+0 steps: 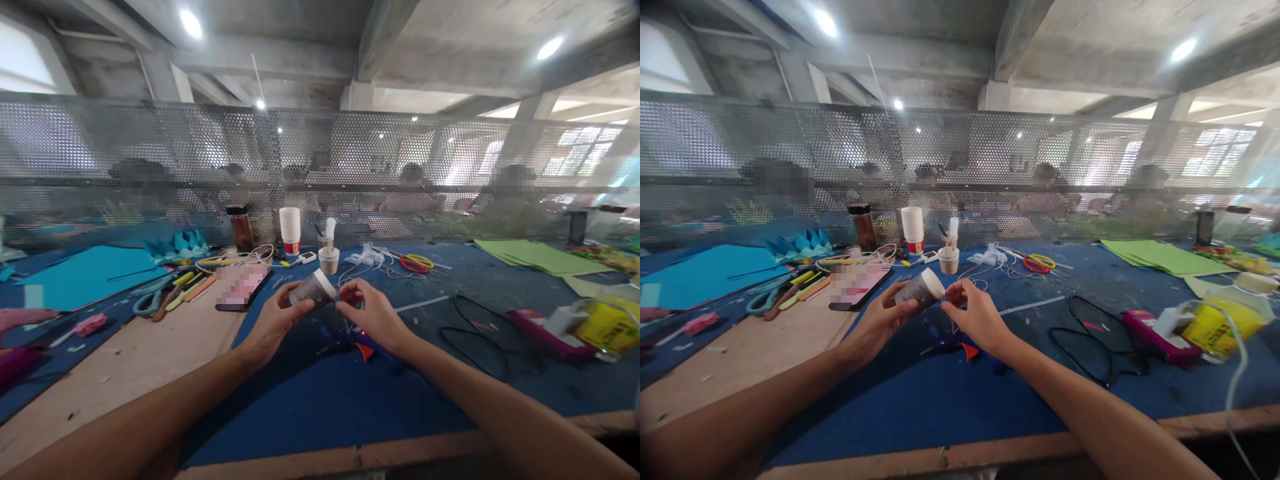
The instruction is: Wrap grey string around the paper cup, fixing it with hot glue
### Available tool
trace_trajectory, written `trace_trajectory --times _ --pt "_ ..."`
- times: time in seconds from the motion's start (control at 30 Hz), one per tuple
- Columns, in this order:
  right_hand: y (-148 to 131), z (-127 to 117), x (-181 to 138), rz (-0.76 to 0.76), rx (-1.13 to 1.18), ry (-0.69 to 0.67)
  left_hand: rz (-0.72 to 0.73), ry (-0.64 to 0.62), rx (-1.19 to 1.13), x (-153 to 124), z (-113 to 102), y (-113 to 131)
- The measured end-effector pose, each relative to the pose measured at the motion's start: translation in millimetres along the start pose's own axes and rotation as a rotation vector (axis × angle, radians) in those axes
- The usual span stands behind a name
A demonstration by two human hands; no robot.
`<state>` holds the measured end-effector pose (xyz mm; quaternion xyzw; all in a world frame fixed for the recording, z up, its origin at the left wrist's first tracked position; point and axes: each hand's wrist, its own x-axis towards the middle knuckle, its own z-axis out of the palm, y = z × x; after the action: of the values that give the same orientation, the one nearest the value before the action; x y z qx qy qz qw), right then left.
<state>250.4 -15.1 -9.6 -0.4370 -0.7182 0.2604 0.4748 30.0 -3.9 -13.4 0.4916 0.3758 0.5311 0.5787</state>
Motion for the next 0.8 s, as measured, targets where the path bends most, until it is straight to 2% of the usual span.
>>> trace_trajectory --times 0.17,0.33,0.43,0.63,0.8 --pt "1 2 0 0.055 0.023 -0.029 0.045 0.022 0.054 2 -2 -2" --pt "-2 4 0 0.214 0.21 -0.185 0.138 0.03 0.157 3 -4 -5" --pt "-5 1 1 0.264 0.23 -0.226 0.167 0.052 0.206 1 -3 -2" --pt "-7 -7 4 0.144 0.102 -0.137 0.169 0.109 0.251 -1 -1 1" --pt "-10 -10 3 -0.014 -0.115 0.007 0.157 0.04 0.232 3 -6 -4"
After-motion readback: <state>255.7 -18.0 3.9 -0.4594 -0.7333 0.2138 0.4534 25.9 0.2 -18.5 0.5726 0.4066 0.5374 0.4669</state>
